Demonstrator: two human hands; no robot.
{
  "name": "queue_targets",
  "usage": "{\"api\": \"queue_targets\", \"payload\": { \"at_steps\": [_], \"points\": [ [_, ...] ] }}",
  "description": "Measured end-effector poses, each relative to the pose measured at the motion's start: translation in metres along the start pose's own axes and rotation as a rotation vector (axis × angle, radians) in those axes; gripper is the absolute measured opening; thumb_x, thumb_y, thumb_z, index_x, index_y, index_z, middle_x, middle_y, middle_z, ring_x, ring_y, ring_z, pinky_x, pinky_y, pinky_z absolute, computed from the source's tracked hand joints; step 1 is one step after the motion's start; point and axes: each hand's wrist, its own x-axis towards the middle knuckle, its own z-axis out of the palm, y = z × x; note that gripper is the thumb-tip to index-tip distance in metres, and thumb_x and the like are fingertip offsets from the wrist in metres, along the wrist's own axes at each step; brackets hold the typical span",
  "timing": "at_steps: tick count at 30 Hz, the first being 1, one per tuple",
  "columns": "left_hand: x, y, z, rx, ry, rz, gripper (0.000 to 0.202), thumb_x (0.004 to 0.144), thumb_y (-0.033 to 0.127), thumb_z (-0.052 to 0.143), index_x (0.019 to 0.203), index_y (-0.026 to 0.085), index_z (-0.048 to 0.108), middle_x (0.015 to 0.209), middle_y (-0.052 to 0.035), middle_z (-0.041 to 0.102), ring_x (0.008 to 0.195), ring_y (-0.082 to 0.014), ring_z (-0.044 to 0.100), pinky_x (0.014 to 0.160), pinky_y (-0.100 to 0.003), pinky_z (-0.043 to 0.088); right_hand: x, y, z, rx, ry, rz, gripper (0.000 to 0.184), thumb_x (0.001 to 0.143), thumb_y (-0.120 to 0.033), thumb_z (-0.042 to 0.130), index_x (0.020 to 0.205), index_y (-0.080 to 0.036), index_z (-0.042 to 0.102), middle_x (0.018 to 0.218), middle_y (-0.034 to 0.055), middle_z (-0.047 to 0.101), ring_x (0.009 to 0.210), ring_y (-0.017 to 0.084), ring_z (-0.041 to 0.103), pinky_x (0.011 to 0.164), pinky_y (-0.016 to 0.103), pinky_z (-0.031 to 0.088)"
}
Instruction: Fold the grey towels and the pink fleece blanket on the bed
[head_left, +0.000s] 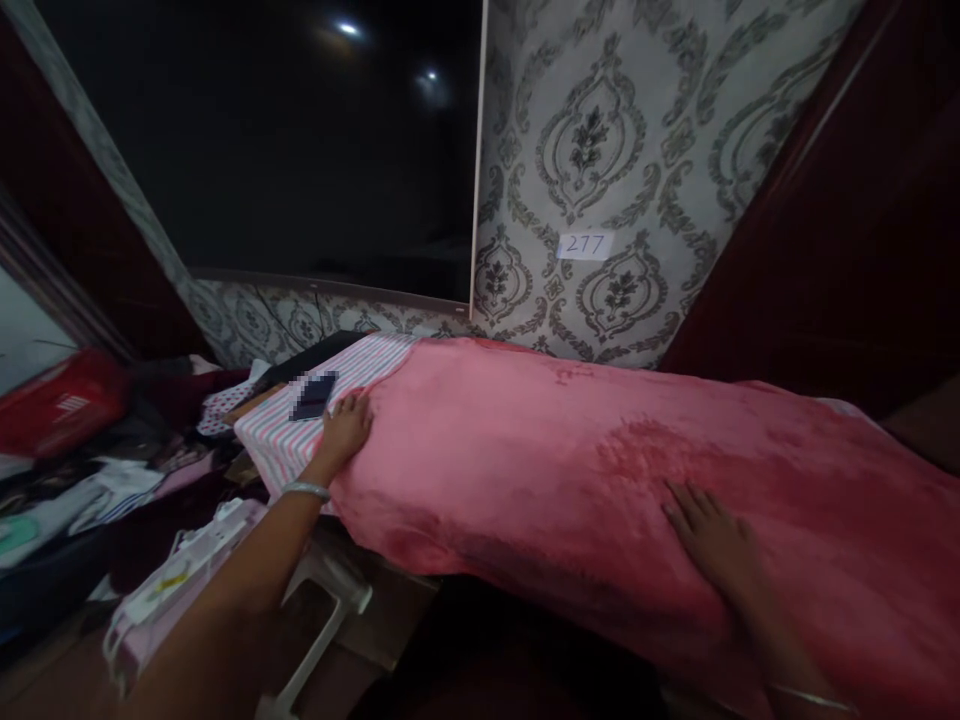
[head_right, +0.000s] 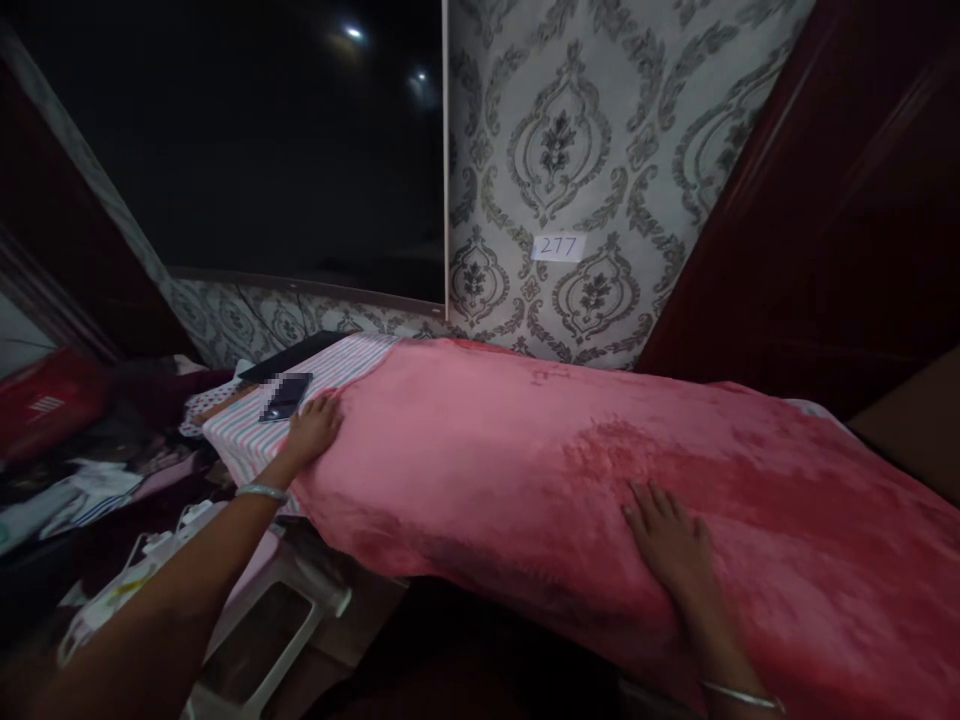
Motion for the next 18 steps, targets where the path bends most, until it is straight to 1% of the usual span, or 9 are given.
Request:
{"api": "queue_targets", "payload": {
  "at_steps": [2,3,6,8,11,15,18],
  "points": [
    [0.007,-0.002,-0.002,-0.037,0.033,-0.015,0.054,0.096,0.029,0.036,0.146,0.011,0.049,0.147,-0.0217,0.054,0.132,-0.0359,0.051,0.109,-0.052,0.041,0.0,-0.002,0.0,-0.006,0.015,-0.006,0.063,0.098,-0.045,0.022,0.151,-0.025,0.05,0.158,0.0101,0.047,0.145,0.032,0.042,0.111,0.064,0.037],
    [0.012,-0.002,-0.003,-0.06,0.04,-0.035,0.054,0.095,0.029,0.038,0.145,0.011,0.05,0.141,-0.0217,0.058,0.129,-0.0353,0.054,0.108,-0.049,0.043,0.0,-0.002,0.0,-0.006,0.029,-0.009,0.063,0.098,-0.045,0.023,0.15,-0.026,0.051,0.157,0.0103,0.048,0.144,0.032,0.043,0.11,0.064,0.038],
    [0.029,-0.004,-0.002,-0.208,0.014,-0.134,0.054,0.093,0.033,0.045,0.142,0.013,0.054,0.132,-0.0189,0.066,0.122,-0.0336,0.059,0.104,-0.045,0.046,0.001,-0.004,-0.001,0.011,0.066,-0.014,0.061,0.097,-0.043,0.025,0.148,-0.026,0.053,0.155,0.0108,0.051,0.144,0.032,0.044,0.109,0.063,0.04],
    [0.042,-0.007,-0.002,-0.35,-0.029,-0.213,0.052,0.09,0.034,0.05,0.138,0.016,0.056,0.129,-0.0158,0.068,0.12,-0.0321,0.062,0.1,-0.042,0.048,0.002,-0.004,-0.003,0.035,0.074,-0.004,0.061,0.097,-0.043,0.025,0.146,-0.025,0.056,0.154,0.0107,0.051,0.143,0.033,0.045,0.11,0.062,0.04],
    [0.057,-0.01,-0.004,-0.463,-0.056,-0.277,0.049,0.087,0.031,0.055,0.133,0.015,0.059,0.124,-0.0153,0.071,0.117,-0.03,0.065,0.095,-0.038,0.051,0.008,-0.003,-0.007,0.098,0.077,-0.007,0.059,0.095,-0.043,0.029,0.14,-0.023,0.062,0.148,0.0109,0.058,0.14,0.033,0.049,0.11,0.059,0.041],
    [0.07,-0.011,-0.006,-0.508,-0.06,-0.28,0.05,0.086,0.027,0.059,0.133,0.011,0.059,0.117,-0.0158,0.073,0.106,-0.0268,0.069,0.089,-0.033,0.053,0.023,-0.009,-0.013,0.211,0.11,-0.099,0.053,0.094,-0.039,0.034,0.126,-0.018,0.071,0.135,0.014,0.067,0.13,0.03,0.058,0.112,0.05,0.043],
    [0.072,-0.01,-0.007,-0.542,-0.071,-0.275,0.051,0.085,0.026,0.061,0.134,0.01,0.057,0.112,-0.014,0.072,0.098,-0.0234,0.07,0.085,-0.031,0.054,0.033,-0.019,-0.016,0.251,0.122,-0.13,0.048,0.093,-0.035,0.038,0.117,-0.016,0.075,0.125,0.0152,0.072,0.118,0.03,0.065,0.11,0.046,0.045]
  ]
}}
